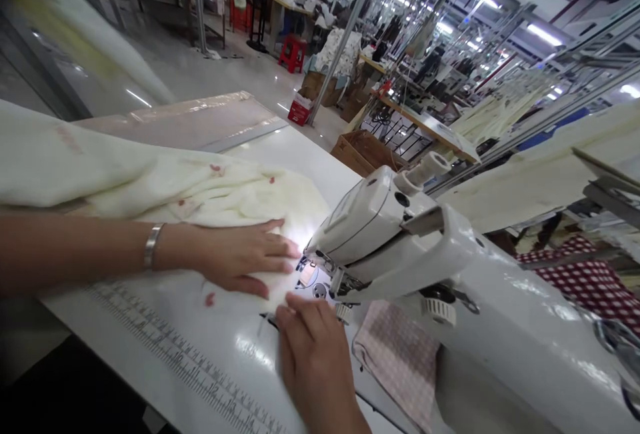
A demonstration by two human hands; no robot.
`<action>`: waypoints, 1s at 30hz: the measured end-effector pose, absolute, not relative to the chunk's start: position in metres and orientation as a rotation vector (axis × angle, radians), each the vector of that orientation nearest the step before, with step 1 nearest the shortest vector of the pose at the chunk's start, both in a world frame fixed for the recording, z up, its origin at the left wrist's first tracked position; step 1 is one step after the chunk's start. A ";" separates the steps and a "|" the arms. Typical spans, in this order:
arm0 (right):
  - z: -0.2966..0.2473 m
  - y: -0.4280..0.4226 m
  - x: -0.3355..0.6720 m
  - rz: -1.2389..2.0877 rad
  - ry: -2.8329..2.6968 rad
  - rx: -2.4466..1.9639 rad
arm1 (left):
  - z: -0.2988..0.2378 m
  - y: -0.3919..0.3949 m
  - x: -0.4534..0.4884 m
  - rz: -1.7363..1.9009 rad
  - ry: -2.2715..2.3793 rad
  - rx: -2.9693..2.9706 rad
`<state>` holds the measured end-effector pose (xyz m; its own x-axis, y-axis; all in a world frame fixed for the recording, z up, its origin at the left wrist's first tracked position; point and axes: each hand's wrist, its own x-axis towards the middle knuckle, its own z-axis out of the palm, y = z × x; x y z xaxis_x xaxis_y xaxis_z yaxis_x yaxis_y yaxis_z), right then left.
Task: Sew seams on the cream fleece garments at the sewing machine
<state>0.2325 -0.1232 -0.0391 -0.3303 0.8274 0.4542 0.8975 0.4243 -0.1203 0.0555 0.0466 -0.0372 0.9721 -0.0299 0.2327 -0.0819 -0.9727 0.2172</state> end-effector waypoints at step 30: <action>-0.060 -0.193 0.189 -0.265 -1.863 -1.532 | 0.002 -0.010 0.047 0.389 0.563 2.905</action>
<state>0.1890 -0.1933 -0.0599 -0.0549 0.7793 0.6243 0.9223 0.2791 -0.2673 0.0466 -0.0103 0.0025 0.8954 0.3855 0.2228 0.3447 -0.9169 0.2014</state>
